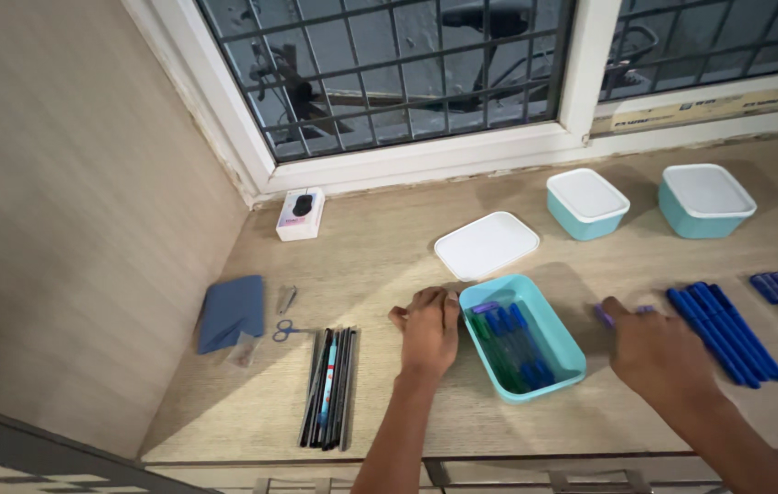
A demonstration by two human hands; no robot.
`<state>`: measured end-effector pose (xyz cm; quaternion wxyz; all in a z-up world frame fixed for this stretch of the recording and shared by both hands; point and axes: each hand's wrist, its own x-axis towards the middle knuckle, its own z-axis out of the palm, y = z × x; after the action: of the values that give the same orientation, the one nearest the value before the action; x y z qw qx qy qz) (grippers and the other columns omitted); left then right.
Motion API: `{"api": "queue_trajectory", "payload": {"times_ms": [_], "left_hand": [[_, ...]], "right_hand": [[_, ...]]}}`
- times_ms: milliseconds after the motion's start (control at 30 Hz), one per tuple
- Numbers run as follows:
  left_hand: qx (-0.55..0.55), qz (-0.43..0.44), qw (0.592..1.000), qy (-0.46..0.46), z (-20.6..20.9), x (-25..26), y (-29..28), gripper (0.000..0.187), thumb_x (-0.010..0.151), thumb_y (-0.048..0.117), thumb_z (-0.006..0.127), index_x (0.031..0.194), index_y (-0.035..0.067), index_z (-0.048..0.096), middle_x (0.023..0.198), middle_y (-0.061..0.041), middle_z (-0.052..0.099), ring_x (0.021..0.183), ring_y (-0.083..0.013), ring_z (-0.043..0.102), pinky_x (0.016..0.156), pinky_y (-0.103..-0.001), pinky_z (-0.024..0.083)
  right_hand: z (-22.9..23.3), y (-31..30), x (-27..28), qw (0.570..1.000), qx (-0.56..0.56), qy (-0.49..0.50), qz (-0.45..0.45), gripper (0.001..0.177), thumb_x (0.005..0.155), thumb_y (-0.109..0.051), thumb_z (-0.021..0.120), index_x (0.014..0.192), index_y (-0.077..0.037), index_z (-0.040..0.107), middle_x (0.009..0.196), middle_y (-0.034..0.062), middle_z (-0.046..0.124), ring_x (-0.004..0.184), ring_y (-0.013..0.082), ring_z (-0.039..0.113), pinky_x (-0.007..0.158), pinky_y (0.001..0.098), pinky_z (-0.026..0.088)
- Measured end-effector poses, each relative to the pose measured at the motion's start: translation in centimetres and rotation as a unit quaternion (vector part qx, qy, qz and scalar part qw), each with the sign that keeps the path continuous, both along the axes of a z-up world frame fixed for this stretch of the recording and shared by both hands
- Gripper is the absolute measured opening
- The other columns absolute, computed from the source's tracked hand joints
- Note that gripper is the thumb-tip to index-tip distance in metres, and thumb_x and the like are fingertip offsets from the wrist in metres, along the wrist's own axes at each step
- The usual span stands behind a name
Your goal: The person organizes various stationery items, including pens, pencils, and scissors, into a light blue plastic container. They pick up items from the table and place them into the container one by one, arranging them neatly inside. The task concludes with the person closing the container's lid.
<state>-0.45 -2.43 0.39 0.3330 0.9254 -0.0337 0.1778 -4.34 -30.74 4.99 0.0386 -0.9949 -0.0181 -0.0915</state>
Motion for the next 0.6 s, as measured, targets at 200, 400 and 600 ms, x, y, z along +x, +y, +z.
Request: {"api": "queue_trajectory", "payload": {"times_ms": [200, 400, 600], "left_hand": [[0.011, -0.005, 1.000, -0.002, -0.7, 0.6, 0.4, 0.040, 0.105, 0.024, 0.038, 0.112, 0.004, 0.071, 0.125, -0.013, 0.066, 0.122, -0.0280, 0.054, 0.104, -0.059, 0.020], [-0.018, -0.016, 1.000, -0.003, -0.1, 0.1, 0.4, 0.039, 0.105, 0.025, 0.037, 0.106, 0.006, 0.071, 0.121, -0.010, 0.068, 0.121, -0.0261, 0.055, 0.103, -0.055, 0.024], [-0.031, -0.001, 0.999, 0.008, 0.3, 0.0, 0.4, 0.038, 0.105, 0.024, 0.039, 0.103, 0.008, 0.073, 0.120, -0.011, 0.068, 0.120, -0.0250, 0.056, 0.105, -0.054, 0.023]], "right_hand": [[2.2, 0.9, 1.0, 0.999, -0.022, 0.022, -0.006, 0.038, 0.086, -0.022, 0.062, 0.122, -0.028, 0.072, 0.108, 0.0121, 0.077, 0.096, 0.0340, 0.076, 0.087, 0.0468, 0.061], [5.7, 0.0, 2.5, 0.871, 0.471, -0.004, 0.138, 0.036, 0.086, -0.006, 0.070, 0.122, -0.009, 0.076, 0.101, 0.0132, 0.080, 0.096, 0.0214, 0.076, 0.084, 0.0340, 0.060], [6.1, 3.5, 1.9, 0.908, 0.400, -0.051, 0.113, 0.035, 0.082, -0.008, 0.078, 0.116, -0.005, 0.077, 0.099, 0.0077, 0.081, 0.088, 0.0148, 0.078, 0.077, 0.0310, 0.061]]}}
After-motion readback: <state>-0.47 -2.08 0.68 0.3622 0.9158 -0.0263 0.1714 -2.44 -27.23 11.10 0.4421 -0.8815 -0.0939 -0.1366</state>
